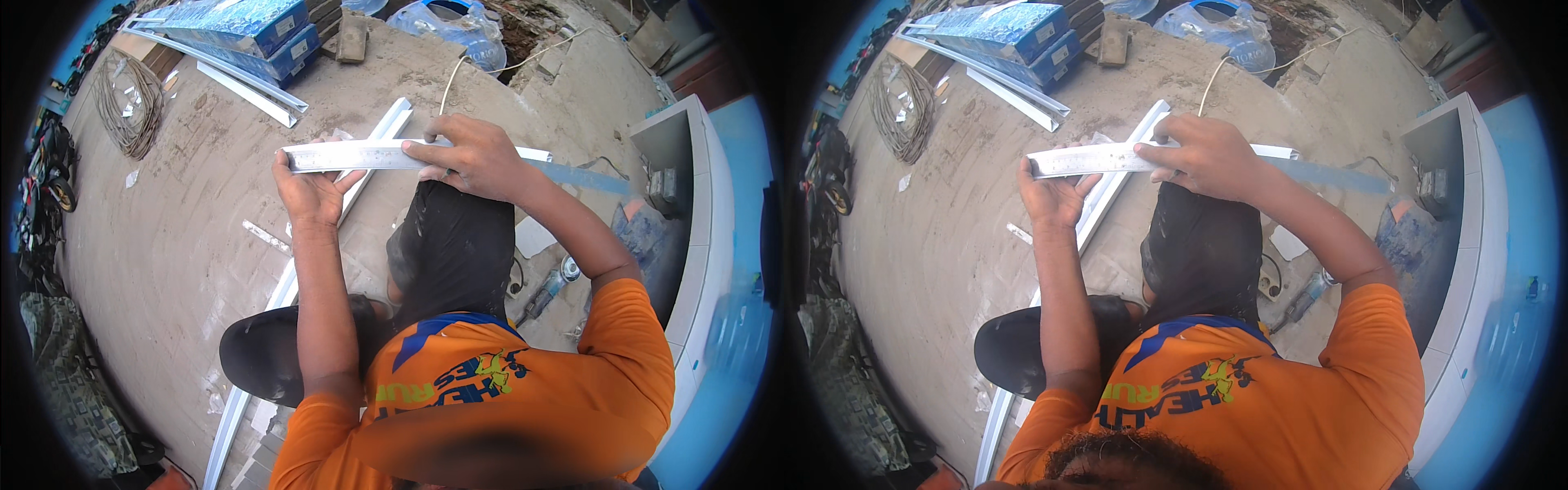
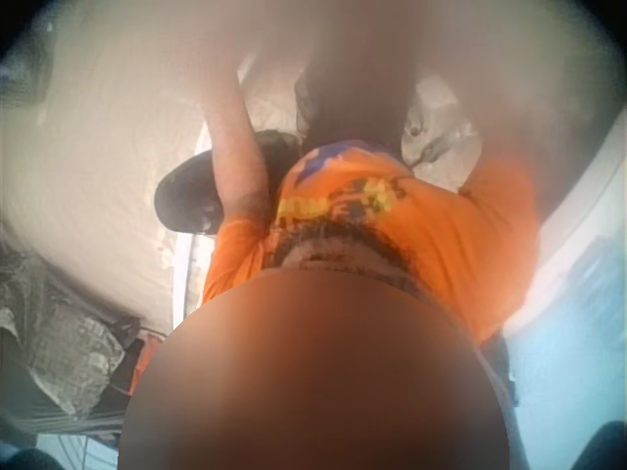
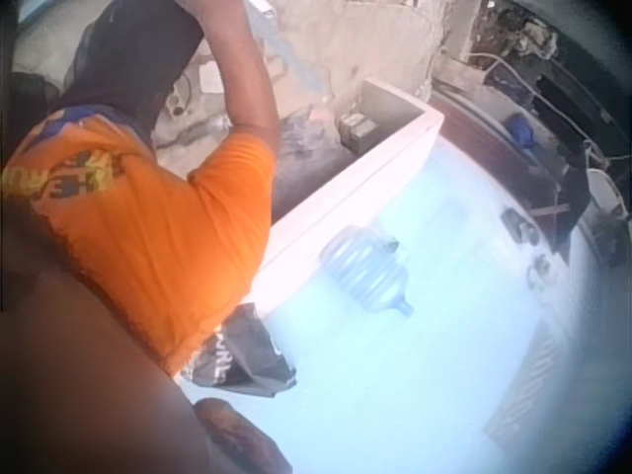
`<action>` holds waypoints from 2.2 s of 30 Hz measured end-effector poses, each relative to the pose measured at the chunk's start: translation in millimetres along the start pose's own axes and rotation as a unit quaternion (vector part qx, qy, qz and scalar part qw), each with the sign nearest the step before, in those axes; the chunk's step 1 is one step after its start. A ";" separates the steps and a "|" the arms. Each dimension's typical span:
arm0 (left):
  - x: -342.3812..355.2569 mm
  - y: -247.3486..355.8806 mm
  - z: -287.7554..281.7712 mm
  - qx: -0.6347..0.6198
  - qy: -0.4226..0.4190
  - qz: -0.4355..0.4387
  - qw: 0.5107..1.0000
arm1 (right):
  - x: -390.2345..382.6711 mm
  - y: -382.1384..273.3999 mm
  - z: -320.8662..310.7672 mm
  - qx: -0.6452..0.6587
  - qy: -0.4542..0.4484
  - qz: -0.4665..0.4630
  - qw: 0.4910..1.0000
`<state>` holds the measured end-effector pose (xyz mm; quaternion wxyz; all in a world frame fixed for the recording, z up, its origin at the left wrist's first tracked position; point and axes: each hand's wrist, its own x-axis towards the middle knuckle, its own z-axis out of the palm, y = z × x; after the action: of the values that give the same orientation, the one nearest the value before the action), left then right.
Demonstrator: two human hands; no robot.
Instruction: The person measures and marks white metal profiles using a try square and pencil, then cuts them with an angle grinder. The person repeats this process for multiple pieces, handling the profiles and tools on the floor.
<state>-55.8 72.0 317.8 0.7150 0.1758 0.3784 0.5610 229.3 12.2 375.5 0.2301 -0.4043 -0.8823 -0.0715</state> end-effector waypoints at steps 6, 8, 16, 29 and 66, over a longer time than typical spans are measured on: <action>1.5 1.9 -6.2 0.031 0.027 0.013 0.999 | -6.3 7.5 0.4 0.031 -0.018 0.029 0.999; 2.8 4.3 -9.9 0.033 0.044 0.018 0.998 | -9.3 15.9 -12.5 0.053 -0.022 0.070 0.996; 18.1 19.3 -41.2 0.008 0.057 -0.004 0.998 | -43.3 35.6 -95.4 0.356 0.121 0.383 0.844; 12.8 23.5 -39.3 0.021 0.076 0.058 0.995 | -75.0 -17.0 -97.6 -0.016 -0.057 0.261 0.963; -3.9 37.3 -20.1 0.072 0.103 0.125 0.984 | -106.6 -4.7 -76.1 0.165 0.157 0.394 0.891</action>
<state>-96.0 76.4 331.2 0.5820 0.2134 0.4647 0.6323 312.7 -87.3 393.7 0.4383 -0.6582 -0.6023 0.1088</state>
